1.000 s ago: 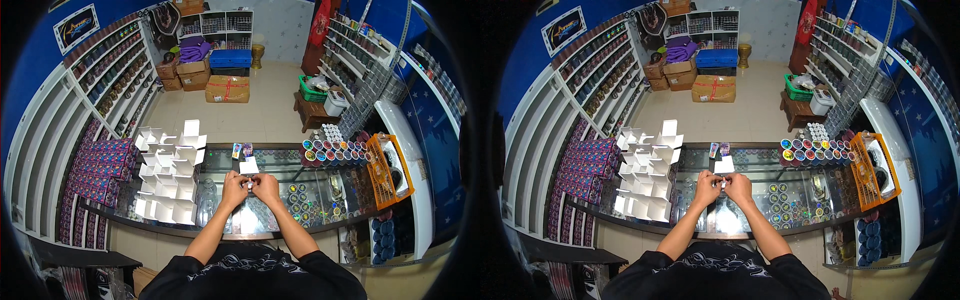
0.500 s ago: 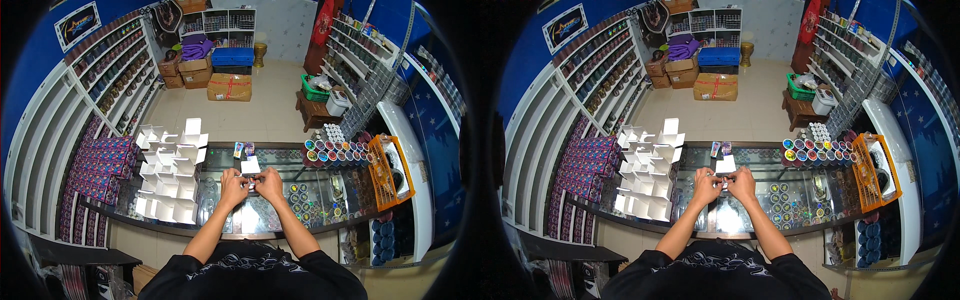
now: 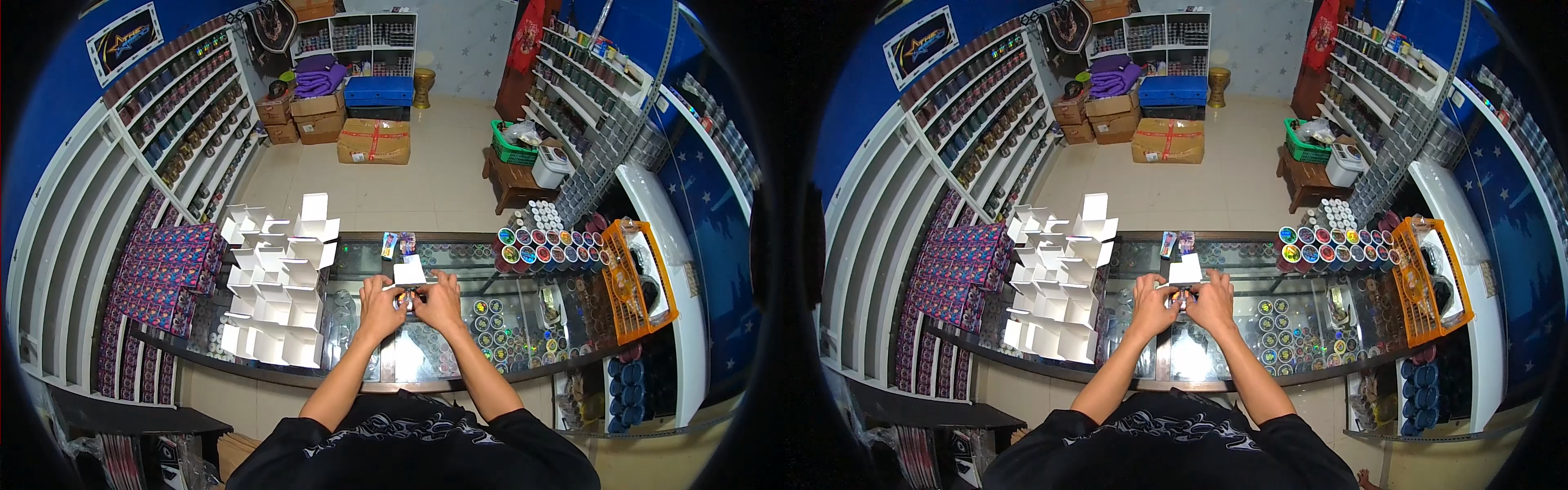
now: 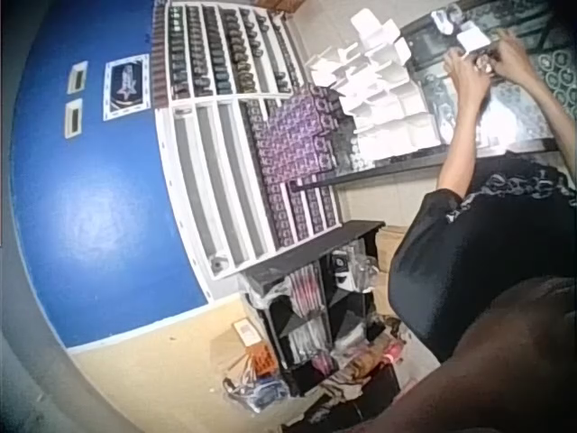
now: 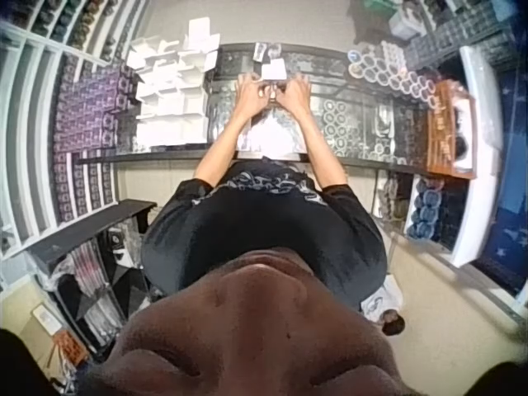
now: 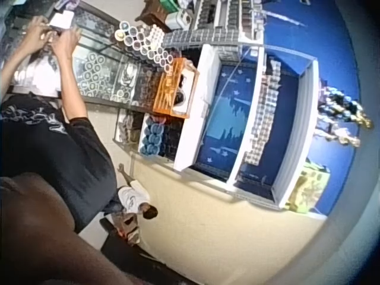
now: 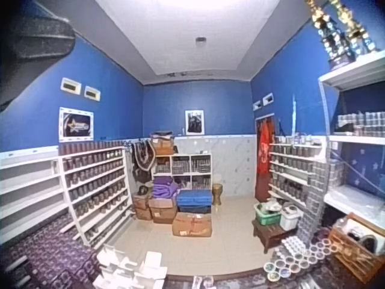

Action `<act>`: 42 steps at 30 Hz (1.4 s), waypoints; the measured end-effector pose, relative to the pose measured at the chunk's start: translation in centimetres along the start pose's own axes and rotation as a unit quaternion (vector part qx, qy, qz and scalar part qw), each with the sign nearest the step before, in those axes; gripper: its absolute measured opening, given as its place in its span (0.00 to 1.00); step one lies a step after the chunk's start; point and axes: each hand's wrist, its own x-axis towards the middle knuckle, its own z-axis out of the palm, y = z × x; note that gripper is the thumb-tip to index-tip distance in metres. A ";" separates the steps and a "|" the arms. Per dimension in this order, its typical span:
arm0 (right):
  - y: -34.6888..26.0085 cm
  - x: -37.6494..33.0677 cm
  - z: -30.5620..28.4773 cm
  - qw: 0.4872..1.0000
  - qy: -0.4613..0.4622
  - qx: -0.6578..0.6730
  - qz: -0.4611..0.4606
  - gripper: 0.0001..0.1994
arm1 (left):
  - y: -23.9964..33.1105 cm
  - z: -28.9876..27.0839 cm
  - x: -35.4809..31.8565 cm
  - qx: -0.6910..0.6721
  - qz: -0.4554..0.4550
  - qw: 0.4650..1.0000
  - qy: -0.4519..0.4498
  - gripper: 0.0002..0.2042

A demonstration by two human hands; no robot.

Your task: Assembling and inspecting small spinning top toys at a counter.

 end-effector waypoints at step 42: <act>-1.4 0.4 -4.5 0.734 -0.134 0.640 0.181 0.10 | 1.2 -3.7 1.0 -0.516 -0.173 0.831 -0.118 0.08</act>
